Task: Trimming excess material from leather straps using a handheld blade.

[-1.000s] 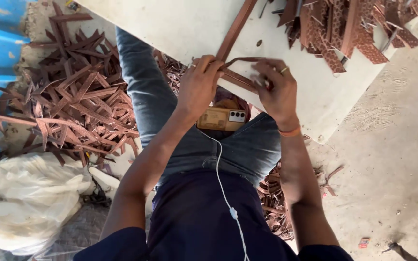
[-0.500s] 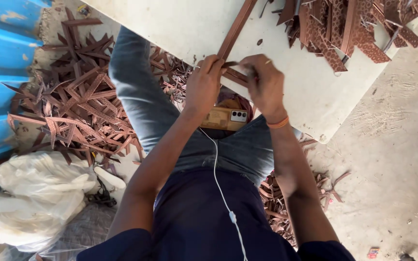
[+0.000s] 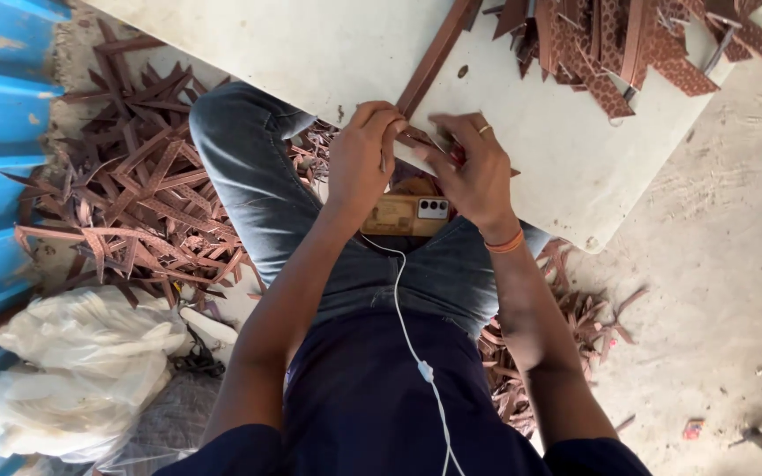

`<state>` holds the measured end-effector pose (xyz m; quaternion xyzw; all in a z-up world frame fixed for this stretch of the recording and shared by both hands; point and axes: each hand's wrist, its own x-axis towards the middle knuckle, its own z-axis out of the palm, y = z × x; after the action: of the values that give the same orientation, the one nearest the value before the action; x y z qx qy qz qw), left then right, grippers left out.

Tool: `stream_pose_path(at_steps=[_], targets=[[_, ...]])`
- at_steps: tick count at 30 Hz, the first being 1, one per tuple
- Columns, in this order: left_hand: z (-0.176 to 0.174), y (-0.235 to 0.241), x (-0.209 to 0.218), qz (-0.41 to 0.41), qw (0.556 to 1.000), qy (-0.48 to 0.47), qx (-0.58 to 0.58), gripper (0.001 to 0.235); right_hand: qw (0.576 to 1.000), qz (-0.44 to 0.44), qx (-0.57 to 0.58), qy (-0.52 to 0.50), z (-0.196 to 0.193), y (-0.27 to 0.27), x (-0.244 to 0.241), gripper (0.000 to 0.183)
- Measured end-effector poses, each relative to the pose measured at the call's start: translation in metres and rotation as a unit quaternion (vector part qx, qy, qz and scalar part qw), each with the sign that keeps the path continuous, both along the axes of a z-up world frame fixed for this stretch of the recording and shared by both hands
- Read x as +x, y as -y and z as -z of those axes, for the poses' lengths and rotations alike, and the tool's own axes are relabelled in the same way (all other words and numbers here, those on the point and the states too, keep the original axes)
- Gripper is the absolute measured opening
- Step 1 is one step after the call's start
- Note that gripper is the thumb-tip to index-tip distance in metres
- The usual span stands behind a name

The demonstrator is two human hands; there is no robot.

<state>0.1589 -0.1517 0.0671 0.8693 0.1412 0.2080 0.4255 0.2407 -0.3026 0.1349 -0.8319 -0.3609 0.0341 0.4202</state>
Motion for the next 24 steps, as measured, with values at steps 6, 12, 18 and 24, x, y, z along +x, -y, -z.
stream_pose_path(at_steps=[6, 12, 18, 24], targets=[[-0.002, -0.006, 0.002, 0.001, 1.0, -0.012, -0.027, 0.009, 0.997, -0.017, -0.06, 0.039, 0.01, 0.004, -0.003, 0.027], [0.001, -0.008, 0.008, 0.03, 0.997, -0.066, 0.005, 0.011, 0.986, -0.002, -0.115, 0.124, 0.02, 0.002, 0.0, 0.015], [0.002, -0.009, 0.008, 0.036, 0.998, -0.058, 0.012, 0.014, 0.973, -0.015, -0.133, 0.185, 0.021, 0.001, 0.001, 0.013], [0.0, -0.009, 0.008, 0.033, 0.998, -0.048, 0.019, 0.014, 0.968, -0.031, -0.146, 0.204, 0.016, 0.0, 0.005, 0.013]])
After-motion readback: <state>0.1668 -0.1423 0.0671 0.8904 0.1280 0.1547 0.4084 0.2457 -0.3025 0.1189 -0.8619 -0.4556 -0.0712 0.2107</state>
